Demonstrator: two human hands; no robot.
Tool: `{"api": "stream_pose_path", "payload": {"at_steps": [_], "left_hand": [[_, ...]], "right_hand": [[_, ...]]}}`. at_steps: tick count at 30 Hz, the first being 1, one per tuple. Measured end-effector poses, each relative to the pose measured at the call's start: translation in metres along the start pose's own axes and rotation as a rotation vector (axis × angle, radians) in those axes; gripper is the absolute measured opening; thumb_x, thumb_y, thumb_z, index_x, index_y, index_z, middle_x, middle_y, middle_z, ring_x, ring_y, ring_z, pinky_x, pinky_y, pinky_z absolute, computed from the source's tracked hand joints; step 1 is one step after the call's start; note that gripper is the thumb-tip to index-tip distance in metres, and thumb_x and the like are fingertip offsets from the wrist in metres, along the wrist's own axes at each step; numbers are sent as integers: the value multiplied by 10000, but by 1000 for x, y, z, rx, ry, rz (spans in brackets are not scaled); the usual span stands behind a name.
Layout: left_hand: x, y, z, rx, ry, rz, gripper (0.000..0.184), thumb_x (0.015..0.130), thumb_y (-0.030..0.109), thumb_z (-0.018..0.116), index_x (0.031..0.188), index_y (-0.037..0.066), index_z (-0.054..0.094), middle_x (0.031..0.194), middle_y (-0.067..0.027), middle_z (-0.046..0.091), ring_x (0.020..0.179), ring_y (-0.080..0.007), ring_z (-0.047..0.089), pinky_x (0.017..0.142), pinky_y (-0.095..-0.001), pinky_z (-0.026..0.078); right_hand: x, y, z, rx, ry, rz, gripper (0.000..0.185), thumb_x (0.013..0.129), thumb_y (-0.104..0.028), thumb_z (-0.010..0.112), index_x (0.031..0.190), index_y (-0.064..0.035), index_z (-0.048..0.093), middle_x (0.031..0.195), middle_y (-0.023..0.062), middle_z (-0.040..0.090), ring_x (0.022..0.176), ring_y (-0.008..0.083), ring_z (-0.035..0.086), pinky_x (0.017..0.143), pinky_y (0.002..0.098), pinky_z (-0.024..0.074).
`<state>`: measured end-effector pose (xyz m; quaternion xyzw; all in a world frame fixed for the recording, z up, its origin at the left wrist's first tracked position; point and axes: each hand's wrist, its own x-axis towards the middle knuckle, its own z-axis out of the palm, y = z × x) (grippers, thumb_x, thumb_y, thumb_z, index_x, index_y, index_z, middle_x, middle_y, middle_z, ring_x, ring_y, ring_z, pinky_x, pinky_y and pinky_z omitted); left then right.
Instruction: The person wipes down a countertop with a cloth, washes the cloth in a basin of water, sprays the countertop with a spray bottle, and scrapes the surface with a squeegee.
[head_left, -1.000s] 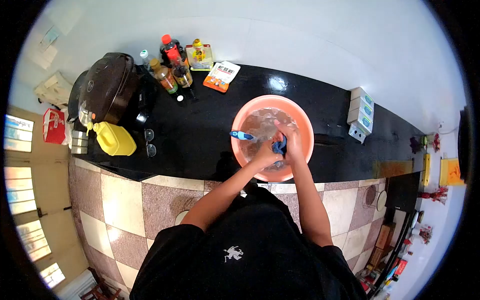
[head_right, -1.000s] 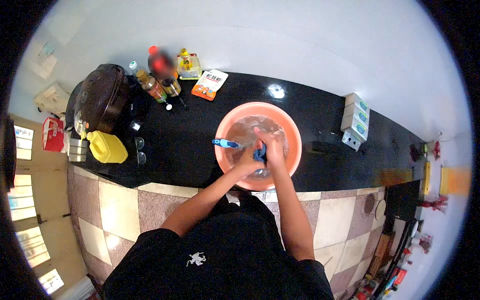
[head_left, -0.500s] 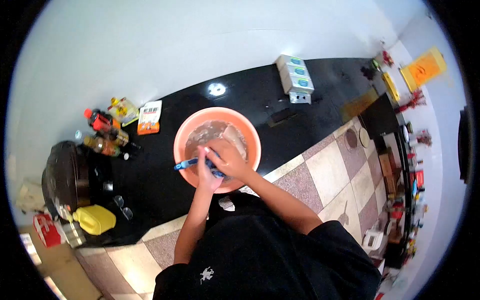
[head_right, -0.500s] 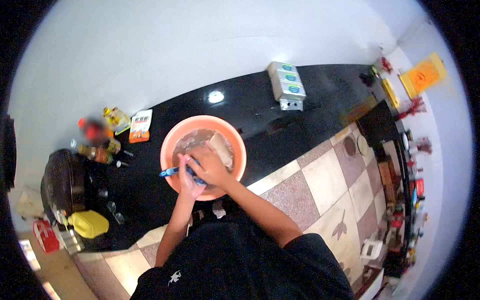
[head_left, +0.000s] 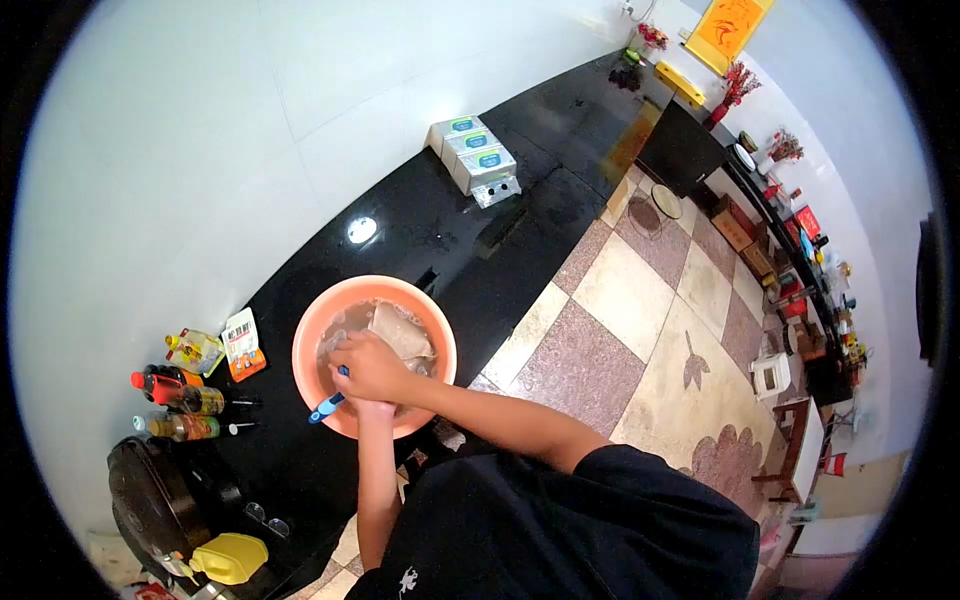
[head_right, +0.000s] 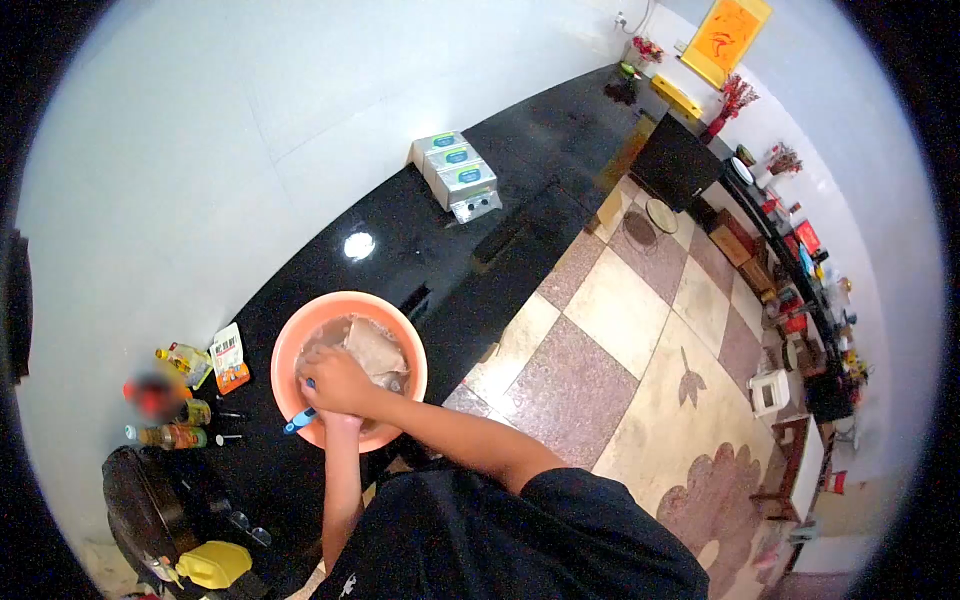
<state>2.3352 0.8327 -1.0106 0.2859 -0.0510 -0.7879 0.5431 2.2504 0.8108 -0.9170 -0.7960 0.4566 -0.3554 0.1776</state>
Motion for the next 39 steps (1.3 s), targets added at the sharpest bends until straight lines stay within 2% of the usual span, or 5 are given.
{"api": "stream_pose_path", "payload": {"at_steps": [15,21,25,34,39], "left_hand": [[15,-29,-34,-35,108,239,528,1015,513,388,1320,106,530,1280,-69,597,1187,-236,588,1019,-394,473],[2,7,-12,130,205,311,603,993,591,431,1334,104,531,1283,-76,599,1171,-240,599,1009,-399,489],[-30,30,19,73,105,163,578,1007,550,467,1316,66,540,1268,-91,593,1155,-233,601,999,-377,499],[-33,20,21,201,60,197,505,980,377,629,1362,70,509,1293,-74,563,1182,-193,564,1042,-353,442],[-46,13,16,536,91,93,408,1003,418,594,1240,87,566,1087,-37,608,1003,-136,605,799,-314,531]], "right_hand": [[-7,11,27,99,-82,287,238,747,-249,634,749,-38,744,757,249,664,685,419,657,725,508,548],[-14,10,-1,401,-91,188,418,829,-384,730,1089,-62,679,1168,176,631,1099,331,599,1006,406,435],[-31,16,-15,470,-88,24,768,827,-292,799,1450,-51,420,1353,160,537,1265,299,519,1124,380,343],[-54,19,-20,515,24,331,632,916,-280,725,1431,-66,428,1286,167,572,1187,250,570,1042,375,433],[-74,33,-23,489,-105,303,649,888,-288,741,1390,-10,436,1250,223,587,1154,314,605,990,392,470]]}}
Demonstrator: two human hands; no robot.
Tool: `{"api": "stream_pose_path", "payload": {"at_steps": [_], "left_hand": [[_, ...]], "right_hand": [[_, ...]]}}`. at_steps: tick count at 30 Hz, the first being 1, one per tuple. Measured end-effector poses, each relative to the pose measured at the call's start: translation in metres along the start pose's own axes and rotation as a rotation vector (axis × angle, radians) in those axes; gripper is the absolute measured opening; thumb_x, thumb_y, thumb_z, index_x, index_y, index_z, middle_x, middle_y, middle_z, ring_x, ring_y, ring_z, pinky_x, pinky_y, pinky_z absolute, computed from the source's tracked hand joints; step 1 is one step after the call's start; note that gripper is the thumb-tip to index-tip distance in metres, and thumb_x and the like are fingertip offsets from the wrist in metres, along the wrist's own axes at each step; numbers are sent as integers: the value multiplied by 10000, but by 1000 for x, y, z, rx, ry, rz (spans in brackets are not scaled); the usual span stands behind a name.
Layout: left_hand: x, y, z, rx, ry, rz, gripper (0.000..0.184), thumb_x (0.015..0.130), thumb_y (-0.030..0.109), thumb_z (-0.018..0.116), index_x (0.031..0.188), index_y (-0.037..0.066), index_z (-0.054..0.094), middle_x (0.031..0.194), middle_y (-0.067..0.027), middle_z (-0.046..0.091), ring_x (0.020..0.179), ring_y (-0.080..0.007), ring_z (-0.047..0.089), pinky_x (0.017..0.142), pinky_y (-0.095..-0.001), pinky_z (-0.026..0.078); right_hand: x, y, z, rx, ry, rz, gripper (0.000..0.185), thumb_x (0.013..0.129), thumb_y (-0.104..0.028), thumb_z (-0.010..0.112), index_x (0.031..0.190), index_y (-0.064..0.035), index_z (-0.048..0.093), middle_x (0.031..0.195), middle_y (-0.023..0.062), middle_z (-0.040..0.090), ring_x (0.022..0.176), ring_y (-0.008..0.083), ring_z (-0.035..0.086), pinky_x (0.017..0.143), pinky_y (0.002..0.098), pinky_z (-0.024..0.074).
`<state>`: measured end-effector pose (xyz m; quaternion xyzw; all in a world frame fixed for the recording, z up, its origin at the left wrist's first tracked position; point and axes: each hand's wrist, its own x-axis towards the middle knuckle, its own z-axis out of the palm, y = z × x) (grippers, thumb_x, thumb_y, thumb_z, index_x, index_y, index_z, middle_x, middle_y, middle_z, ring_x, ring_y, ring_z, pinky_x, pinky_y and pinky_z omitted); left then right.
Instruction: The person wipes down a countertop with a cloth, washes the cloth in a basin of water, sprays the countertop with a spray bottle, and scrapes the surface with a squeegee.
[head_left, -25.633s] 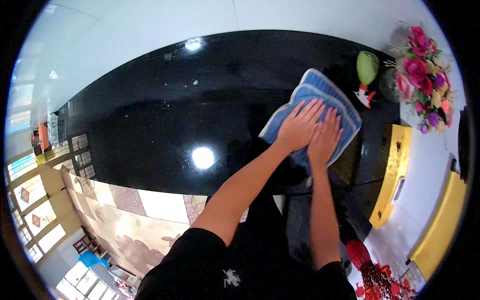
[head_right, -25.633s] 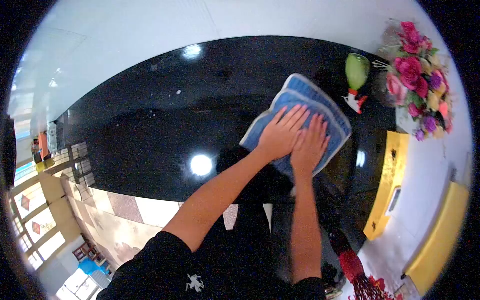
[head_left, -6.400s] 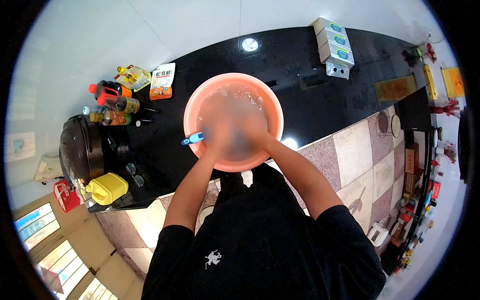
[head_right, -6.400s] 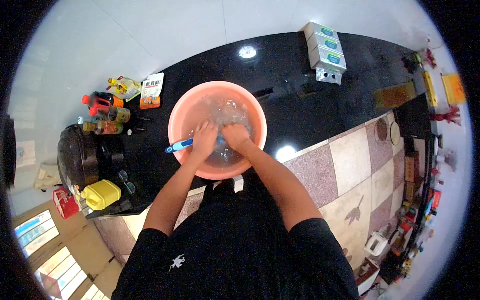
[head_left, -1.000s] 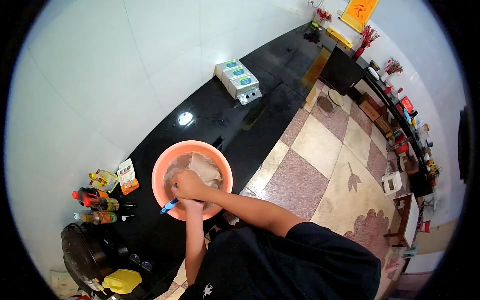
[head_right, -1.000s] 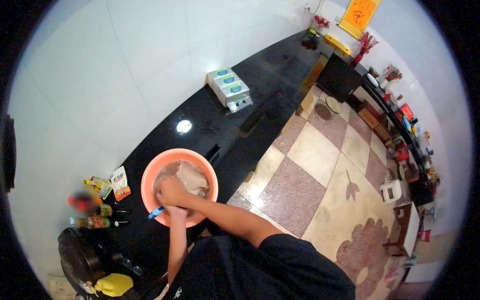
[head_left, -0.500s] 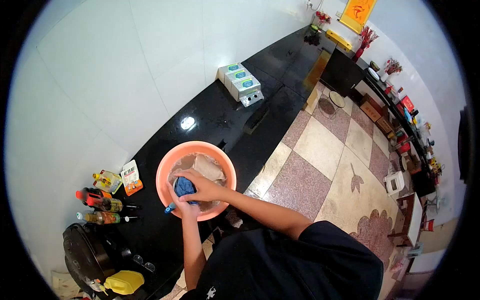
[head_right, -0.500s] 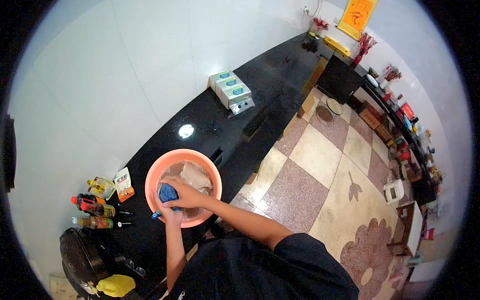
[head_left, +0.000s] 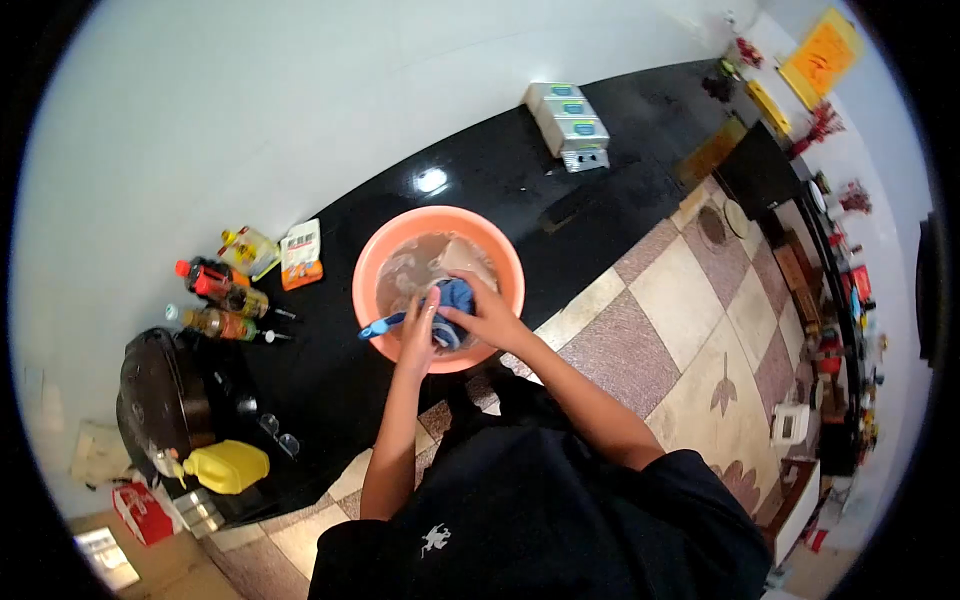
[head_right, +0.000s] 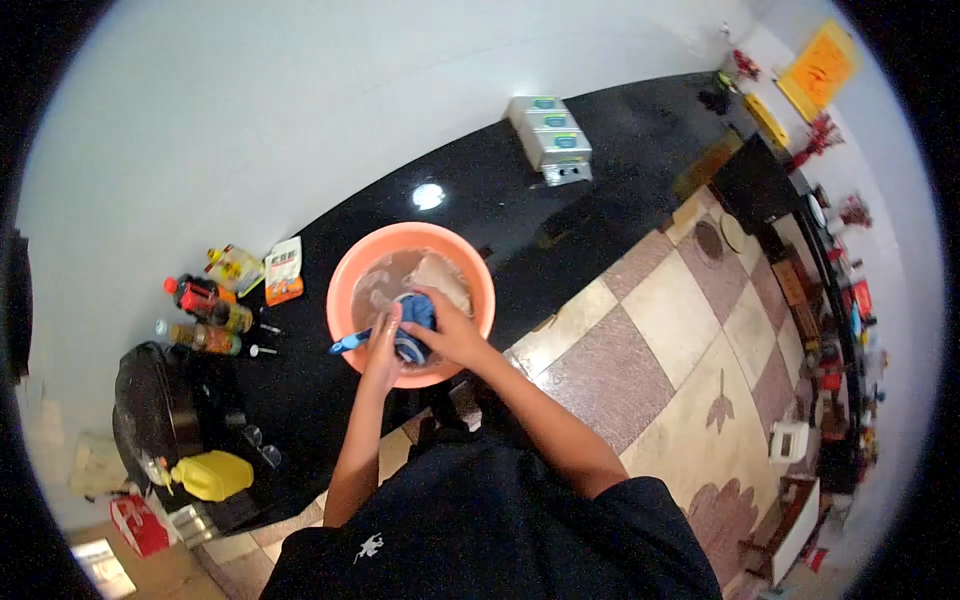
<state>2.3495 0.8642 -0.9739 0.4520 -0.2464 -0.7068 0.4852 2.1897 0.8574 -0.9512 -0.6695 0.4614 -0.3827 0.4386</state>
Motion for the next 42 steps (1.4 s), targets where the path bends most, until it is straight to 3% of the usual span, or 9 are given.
{"api": "stream_pose_path", "payload": {"at_steps": [7,11,15,19,24,27,28,36,42], "left_hand": [[8,-35,-19,497,30,398,319,1010,172,567,1272,-8,603,1180,-131,677,1118,-185,609,980,-310,454],[2,-28,-32,916,3,567,284,971,98,610,1242,23,657,1222,-123,669,1153,-183,608,990,-303,457],[-14,-11,-39,755,-24,289,187,929,47,644,1103,-5,687,1113,-116,712,1002,-168,675,855,-292,520],[-32,-5,-55,784,-42,381,185,912,19,642,1092,-17,669,1033,-86,708,941,-161,685,806,-291,534],[-54,-15,-69,777,178,374,256,837,-73,643,1087,-27,618,984,-119,695,885,-195,703,809,-295,549],[-66,-25,-84,635,282,390,263,820,-83,672,1068,-15,617,959,-98,696,869,-171,703,782,-271,548],[-69,-29,-89,569,274,399,261,817,-83,680,1061,-9,619,952,-89,696,872,-160,701,775,-265,547],[-92,-39,-103,470,354,408,204,802,-81,702,982,1,651,906,-77,703,844,-134,689,751,-256,548],[-87,-46,-113,285,299,391,163,809,-101,686,954,-32,652,915,-105,705,835,-162,696,774,-296,592]], "right_hand": [[-16,24,9,-300,-5,-68,668,836,-247,766,1395,-56,454,1136,240,604,1019,399,622,919,447,494],[-23,30,3,-742,-60,-122,605,701,-193,770,1259,-86,561,1231,195,561,1124,397,543,969,472,460],[-13,24,1,-675,-119,-2,518,696,-190,739,1188,-96,607,1216,165,550,1160,401,504,976,481,450],[3,7,22,-339,-108,-91,470,786,-104,642,1252,-92,583,1129,191,553,1057,411,550,958,476,461],[27,-14,66,-207,-276,-248,565,827,-30,564,1386,-102,525,1331,206,535,1187,394,567,993,437,485],[42,-7,84,2,-501,22,536,839,-28,613,1367,-106,556,1417,188,489,1227,377,563,1011,410,475],[43,3,89,-70,-453,-114,454,867,-94,655,1316,-110,589,1307,190,538,1062,368,644,911,413,525],[44,-22,87,-380,-559,-257,344,820,-110,708,1136,-103,572,1156,175,592,999,406,645,827,489,502],[57,-57,28,-134,-199,-230,386,862,-28,670,1219,-64,529,1126,128,630,968,299,684,765,382,570]]}}
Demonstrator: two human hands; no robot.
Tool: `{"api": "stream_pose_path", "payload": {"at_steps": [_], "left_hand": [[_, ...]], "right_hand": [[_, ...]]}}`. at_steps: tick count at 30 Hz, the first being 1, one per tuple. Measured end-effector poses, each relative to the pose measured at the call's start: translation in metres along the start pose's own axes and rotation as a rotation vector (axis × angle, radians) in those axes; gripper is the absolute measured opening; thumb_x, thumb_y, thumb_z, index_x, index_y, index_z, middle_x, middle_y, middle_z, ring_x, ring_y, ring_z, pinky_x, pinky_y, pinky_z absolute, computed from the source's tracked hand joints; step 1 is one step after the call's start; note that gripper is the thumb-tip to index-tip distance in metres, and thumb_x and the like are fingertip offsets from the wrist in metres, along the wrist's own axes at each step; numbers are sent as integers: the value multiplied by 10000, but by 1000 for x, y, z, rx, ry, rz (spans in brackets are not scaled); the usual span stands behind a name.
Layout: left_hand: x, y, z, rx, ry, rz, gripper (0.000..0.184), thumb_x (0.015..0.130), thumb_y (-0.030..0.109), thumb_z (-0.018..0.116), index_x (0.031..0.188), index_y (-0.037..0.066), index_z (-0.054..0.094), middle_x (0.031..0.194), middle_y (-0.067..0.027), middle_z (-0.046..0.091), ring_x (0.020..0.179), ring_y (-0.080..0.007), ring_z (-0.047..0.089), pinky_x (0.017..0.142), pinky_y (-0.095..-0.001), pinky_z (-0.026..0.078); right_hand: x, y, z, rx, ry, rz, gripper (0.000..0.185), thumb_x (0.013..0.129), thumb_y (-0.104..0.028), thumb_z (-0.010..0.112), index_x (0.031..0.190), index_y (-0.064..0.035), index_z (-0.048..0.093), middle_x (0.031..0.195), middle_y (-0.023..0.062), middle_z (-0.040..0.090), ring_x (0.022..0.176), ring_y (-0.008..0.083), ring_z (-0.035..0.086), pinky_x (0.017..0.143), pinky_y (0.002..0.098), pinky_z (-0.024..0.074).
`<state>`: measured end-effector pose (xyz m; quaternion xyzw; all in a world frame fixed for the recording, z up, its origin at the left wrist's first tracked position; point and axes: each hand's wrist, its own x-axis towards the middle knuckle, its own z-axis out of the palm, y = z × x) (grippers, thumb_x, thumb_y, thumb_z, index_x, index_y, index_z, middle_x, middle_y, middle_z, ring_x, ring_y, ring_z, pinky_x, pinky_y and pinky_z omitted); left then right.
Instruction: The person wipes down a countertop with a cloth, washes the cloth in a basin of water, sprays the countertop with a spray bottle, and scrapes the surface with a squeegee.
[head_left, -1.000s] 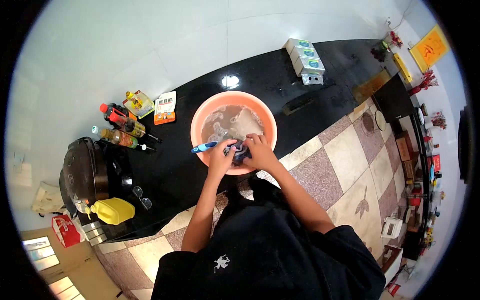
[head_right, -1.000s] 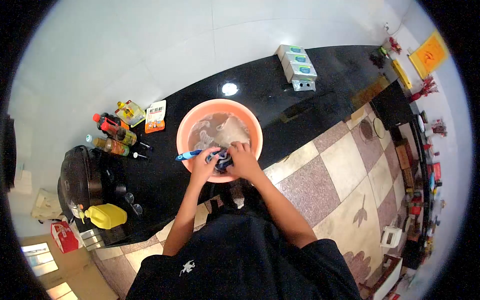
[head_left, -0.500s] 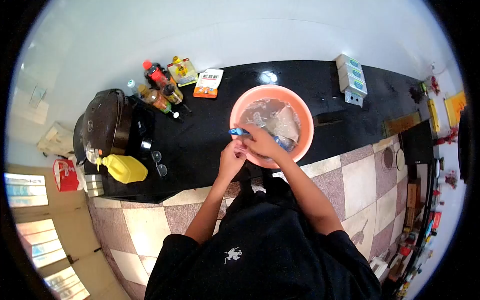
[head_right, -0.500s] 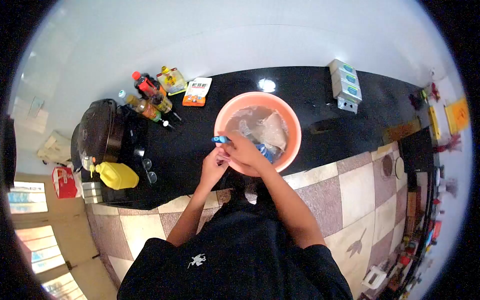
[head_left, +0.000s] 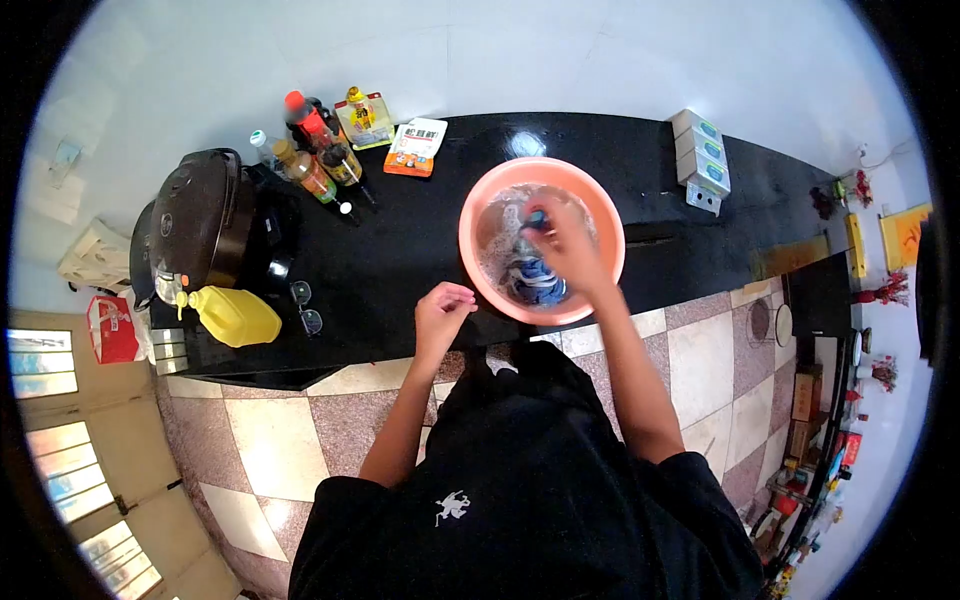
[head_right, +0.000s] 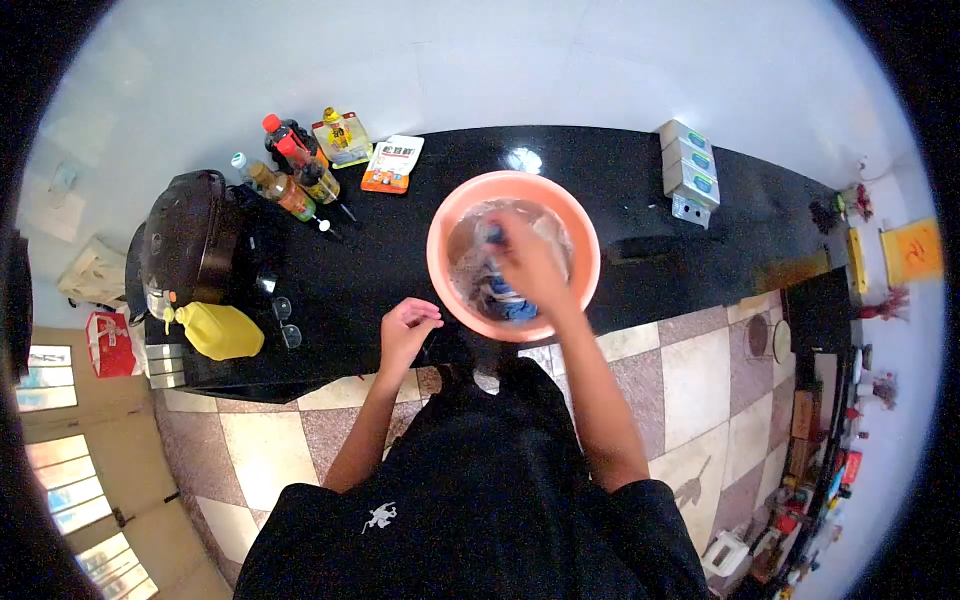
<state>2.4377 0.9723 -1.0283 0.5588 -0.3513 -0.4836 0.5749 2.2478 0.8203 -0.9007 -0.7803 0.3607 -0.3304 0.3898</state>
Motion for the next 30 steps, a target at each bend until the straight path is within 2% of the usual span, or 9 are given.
{"api": "stream_pose_path", "payload": {"at_steps": [3,6,14,21,22,25,26,29,30], "left_hand": [[2,6,4,-8,4,12,143,829,-98,673,958,-39,652,920,-109,707,850,-171,704,799,-295,584],[6,16,12,14,-5,17,110,868,-75,655,975,-49,645,930,-111,705,887,-180,705,840,-288,564],[35,28,43,88,-159,84,225,916,-49,593,1139,-21,596,1097,-107,680,1044,-183,668,921,-294,509],[115,13,90,-128,-169,188,373,1005,144,557,1345,-2,507,1221,-120,646,1117,-210,639,1014,-344,468],[124,12,95,-215,-169,199,389,1017,178,553,1358,-1,500,1211,-122,652,1106,-216,645,1017,-349,468],[124,62,88,-360,-346,-149,386,1039,208,521,1361,-3,498,1163,-138,667,1064,-226,658,1004,-373,500],[125,65,85,-552,-413,-162,337,1016,187,585,1300,9,549,1090,-124,694,951,-209,683,904,-346,536],[125,60,81,-475,-393,-136,314,1040,147,512,1292,-37,547,1111,-154,675,1006,-217,674,905,-367,575],[121,60,81,-498,-373,-128,308,1027,177,564,1232,-53,586,1053,-140,693,925,-191,689,860,-316,563]], "right_hand": [[-11,1,-51,9,36,127,283,902,-1,677,1153,-48,557,1082,48,634,912,144,645,764,297,555],[-28,-5,-74,125,155,207,259,934,10,645,1161,-43,531,1105,54,637,964,98,636,800,268,543],[-63,-4,-77,396,357,86,219,961,45,578,1124,-59,475,1287,188,566,1056,234,672,934,350,548],[-73,-13,-85,791,504,50,203,965,42,557,1089,-83,455,1333,161,531,1125,331,654,1027,432,519],[-75,-15,-89,823,523,82,207,962,30,563,1080,-98,451,1346,147,524,1141,333,648,1034,439,520],[-85,-6,-96,900,531,110,227,954,26,581,1082,-109,451,1346,150,522,1144,323,648,1040,441,518],[-88,-3,-96,909,559,123,206,940,-5,610,1053,-96,463,1318,148,540,1100,299,666,1035,447,522],[-107,17,-105,920,478,147,175,929,-43,628,1011,-75,477,1251,143,579,1018,274,681,993,438,543],[-111,20,-106,829,462,224,159,921,-73,635,993,-62,493,1194,140,600,956,243,675,935,426,562]]}}
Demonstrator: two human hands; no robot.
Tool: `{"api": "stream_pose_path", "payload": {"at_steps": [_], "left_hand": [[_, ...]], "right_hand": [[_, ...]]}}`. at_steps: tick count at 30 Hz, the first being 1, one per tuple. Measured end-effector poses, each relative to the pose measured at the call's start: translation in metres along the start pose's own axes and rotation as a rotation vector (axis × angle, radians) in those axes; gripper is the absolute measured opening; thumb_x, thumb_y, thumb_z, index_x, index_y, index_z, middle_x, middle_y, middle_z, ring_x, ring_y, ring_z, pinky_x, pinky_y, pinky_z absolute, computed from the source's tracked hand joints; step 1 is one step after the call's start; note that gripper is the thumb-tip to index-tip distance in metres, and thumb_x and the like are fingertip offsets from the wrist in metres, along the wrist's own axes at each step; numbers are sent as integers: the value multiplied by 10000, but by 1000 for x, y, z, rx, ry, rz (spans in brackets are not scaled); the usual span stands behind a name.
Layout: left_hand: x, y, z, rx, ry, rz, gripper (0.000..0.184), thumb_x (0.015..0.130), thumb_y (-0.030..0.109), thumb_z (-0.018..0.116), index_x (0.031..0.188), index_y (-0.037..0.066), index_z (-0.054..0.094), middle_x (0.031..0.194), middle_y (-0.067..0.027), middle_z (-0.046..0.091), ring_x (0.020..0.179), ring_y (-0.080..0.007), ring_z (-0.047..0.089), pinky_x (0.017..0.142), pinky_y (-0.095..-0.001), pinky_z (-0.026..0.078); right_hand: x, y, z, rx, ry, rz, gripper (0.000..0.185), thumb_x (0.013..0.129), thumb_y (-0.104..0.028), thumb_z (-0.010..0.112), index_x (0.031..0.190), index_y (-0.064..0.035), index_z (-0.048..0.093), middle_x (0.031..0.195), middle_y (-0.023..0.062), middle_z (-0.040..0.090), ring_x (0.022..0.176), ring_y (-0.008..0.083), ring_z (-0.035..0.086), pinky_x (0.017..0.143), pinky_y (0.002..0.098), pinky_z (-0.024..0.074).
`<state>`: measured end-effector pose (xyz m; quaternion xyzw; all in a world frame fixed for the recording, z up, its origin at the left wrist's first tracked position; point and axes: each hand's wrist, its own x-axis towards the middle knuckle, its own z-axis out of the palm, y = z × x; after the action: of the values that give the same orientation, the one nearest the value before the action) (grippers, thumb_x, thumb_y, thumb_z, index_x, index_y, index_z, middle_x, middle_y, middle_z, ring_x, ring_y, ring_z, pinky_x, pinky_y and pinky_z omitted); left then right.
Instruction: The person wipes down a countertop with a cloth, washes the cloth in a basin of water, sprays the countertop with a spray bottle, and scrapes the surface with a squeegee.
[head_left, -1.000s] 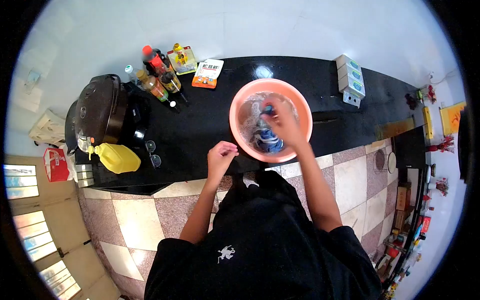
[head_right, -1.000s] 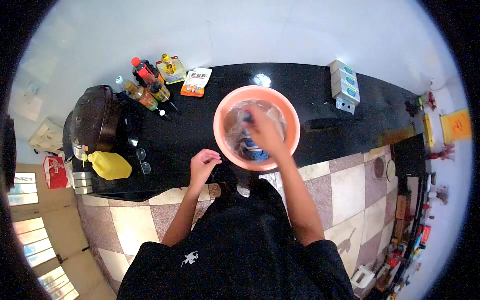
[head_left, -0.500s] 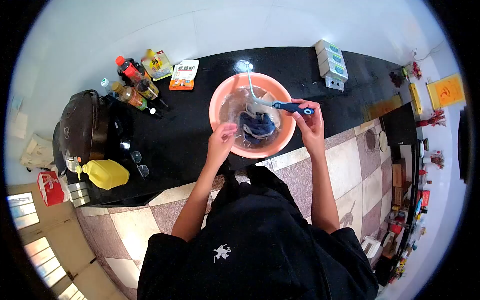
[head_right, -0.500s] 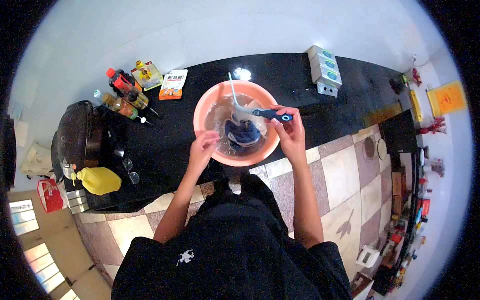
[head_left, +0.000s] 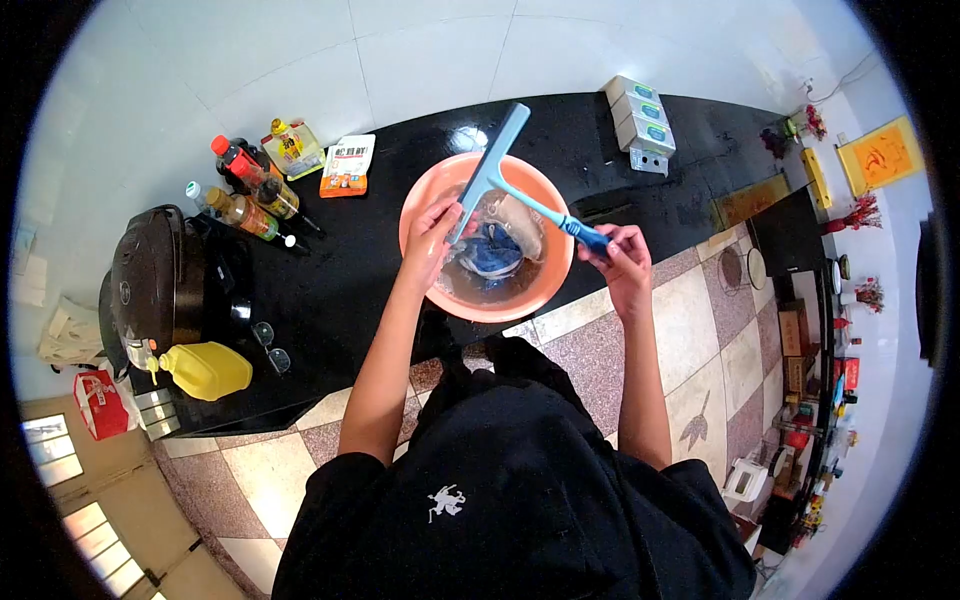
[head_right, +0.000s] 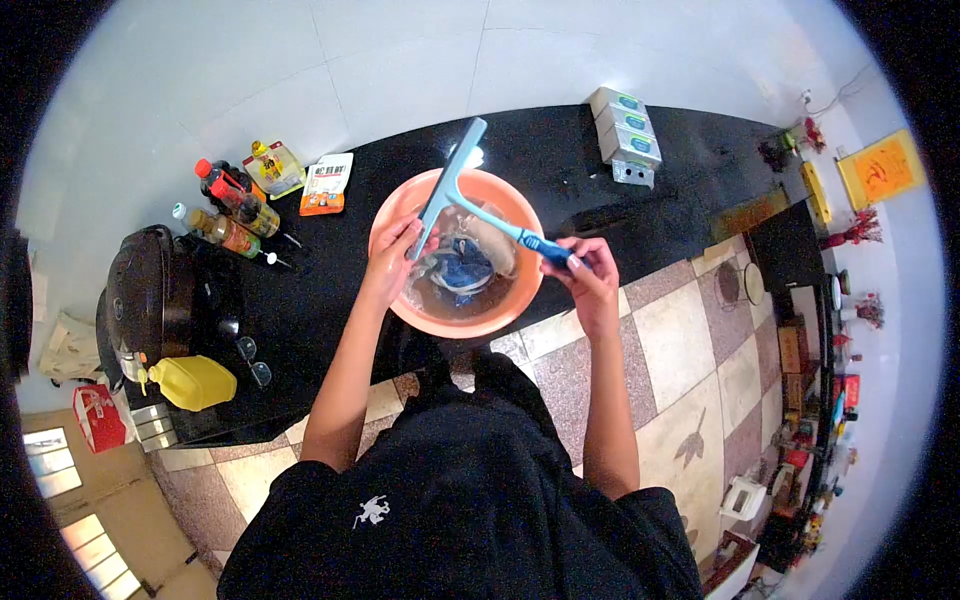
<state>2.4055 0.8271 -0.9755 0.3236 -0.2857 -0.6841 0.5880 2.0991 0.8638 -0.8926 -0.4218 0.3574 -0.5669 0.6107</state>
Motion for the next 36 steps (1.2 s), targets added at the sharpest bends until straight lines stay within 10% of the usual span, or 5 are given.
{"api": "stream_pose_path", "payload": {"at_steps": [4,11,36], "left_hand": [[-8,2,4,109,5,-40,320,1008,123,582,1269,-62,584,1099,-129,681,952,-196,688,881,-320,578],[-12,3,12,320,-79,-50,284,976,104,635,1227,-26,658,1087,-101,705,916,-145,688,834,-263,555],[17,-11,42,893,-23,354,53,913,56,692,924,10,669,781,-54,690,714,-94,646,653,-260,524]], "right_hand": [[-9,9,-12,-686,-121,112,356,874,-111,761,1195,-50,619,965,-10,655,868,78,590,769,230,475],[-25,61,-8,-676,-162,249,214,967,-235,681,1053,-43,639,862,-51,540,766,40,462,661,209,382],[-36,38,14,-1231,-12,-1,245,921,-272,694,1050,-65,678,811,131,658,702,283,591,640,387,473]]}}
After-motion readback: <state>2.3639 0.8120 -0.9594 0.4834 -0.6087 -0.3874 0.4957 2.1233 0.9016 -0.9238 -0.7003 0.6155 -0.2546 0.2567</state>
